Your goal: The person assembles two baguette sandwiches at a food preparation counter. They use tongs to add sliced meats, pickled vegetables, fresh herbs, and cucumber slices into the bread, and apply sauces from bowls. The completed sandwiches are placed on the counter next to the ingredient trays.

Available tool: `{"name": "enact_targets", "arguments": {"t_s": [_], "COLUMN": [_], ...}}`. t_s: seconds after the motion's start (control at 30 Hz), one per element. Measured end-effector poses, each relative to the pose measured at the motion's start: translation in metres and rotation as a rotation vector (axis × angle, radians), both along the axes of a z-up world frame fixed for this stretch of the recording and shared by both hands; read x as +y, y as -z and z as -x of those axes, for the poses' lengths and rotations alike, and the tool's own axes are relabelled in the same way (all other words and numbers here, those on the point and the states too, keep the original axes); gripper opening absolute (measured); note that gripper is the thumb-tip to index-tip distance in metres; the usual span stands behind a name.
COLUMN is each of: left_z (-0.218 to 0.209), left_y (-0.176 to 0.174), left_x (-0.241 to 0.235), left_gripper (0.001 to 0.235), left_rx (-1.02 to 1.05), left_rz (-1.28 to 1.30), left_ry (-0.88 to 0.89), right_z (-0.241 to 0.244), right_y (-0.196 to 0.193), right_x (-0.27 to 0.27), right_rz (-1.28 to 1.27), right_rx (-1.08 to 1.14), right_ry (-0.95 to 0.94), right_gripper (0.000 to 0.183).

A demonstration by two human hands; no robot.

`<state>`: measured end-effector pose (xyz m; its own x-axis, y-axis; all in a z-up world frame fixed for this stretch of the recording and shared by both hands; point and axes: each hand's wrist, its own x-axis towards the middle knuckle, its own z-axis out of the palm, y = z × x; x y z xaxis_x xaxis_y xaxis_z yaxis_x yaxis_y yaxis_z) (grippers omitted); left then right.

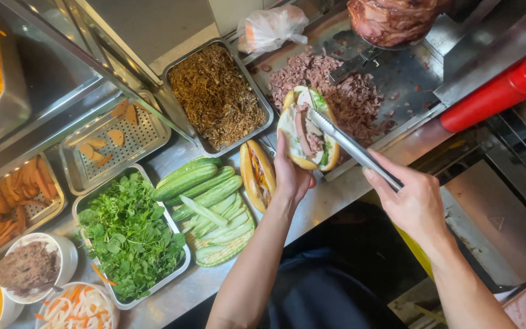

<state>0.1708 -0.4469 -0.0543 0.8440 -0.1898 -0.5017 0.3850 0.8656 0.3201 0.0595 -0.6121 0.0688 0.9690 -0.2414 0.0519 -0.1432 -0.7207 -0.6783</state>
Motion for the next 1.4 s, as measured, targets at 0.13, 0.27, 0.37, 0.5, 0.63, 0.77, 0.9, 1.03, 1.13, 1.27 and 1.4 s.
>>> {"name": "enact_targets", "arguments": {"t_s": [0.13, 0.27, 0.37, 0.5, 0.63, 0.77, 0.9, 1.03, 1.13, 1.27, 1.4], "left_z": [0.006, 0.007, 0.009, 0.003, -0.002, -0.004, -0.005, 0.004, 0.004, 0.008, 0.017], "left_y": [-0.007, -0.007, -0.014, -0.005, 0.004, 0.018, 0.017, -0.001, -0.005, -0.015, -0.026], "left_x": [0.006, 0.009, 0.007, 0.003, 0.0, -0.007, -0.014, -0.011, -0.005, 0.003, 0.014], "left_gripper": [0.079, 0.079, 0.079, 0.078, 0.077, 0.064, 0.064, 0.066, 0.068, 0.065, 0.068], "left_rx": [0.032, 0.045, 0.062, 0.069, 0.05, 0.08, 0.015, -0.009, -0.03, -0.085, -0.104], "left_rz": [-0.001, -0.008, -0.048, -0.079, -0.104, -0.006, 0.002, -0.018, 0.053, 0.069, 0.076], "left_ry": [-0.009, 0.002, 0.023, 0.012, 0.024, -0.028, -0.03, -0.019, -0.062, -0.117, -0.134], "right_z": [-0.017, -0.065, -0.093, -0.094, -0.063, -0.051, -0.033, -0.027, -0.021, -0.018, -0.013], "right_y": [0.021, 0.084, 0.116, 0.101, 0.05, 0.044, 0.018, 0.013, -0.011, -0.016, -0.023], "right_x": [-0.016, -0.049, -0.068, -0.077, -0.062, -0.07, -0.038, -0.026, -0.02, -0.022, -0.016], "right_rz": [0.012, 0.188, 0.346, 0.275, 0.07, -0.035, -0.04, 0.074, 0.19, 0.181, 0.142], "right_rx": [0.02, 0.086, 0.054, 0.17, 0.181, 0.196, 0.247, 0.249, 0.402, 0.365, 0.193], "right_ry": [0.098, 0.162, 0.093, 0.094, 0.167, 0.1, 0.007, -0.072, 0.035, -0.036, -0.114], "right_gripper": [0.042, 0.044, 0.046, 0.038, 0.036, 0.045, 0.048, 0.054, 0.053, 0.055, 0.048]}}
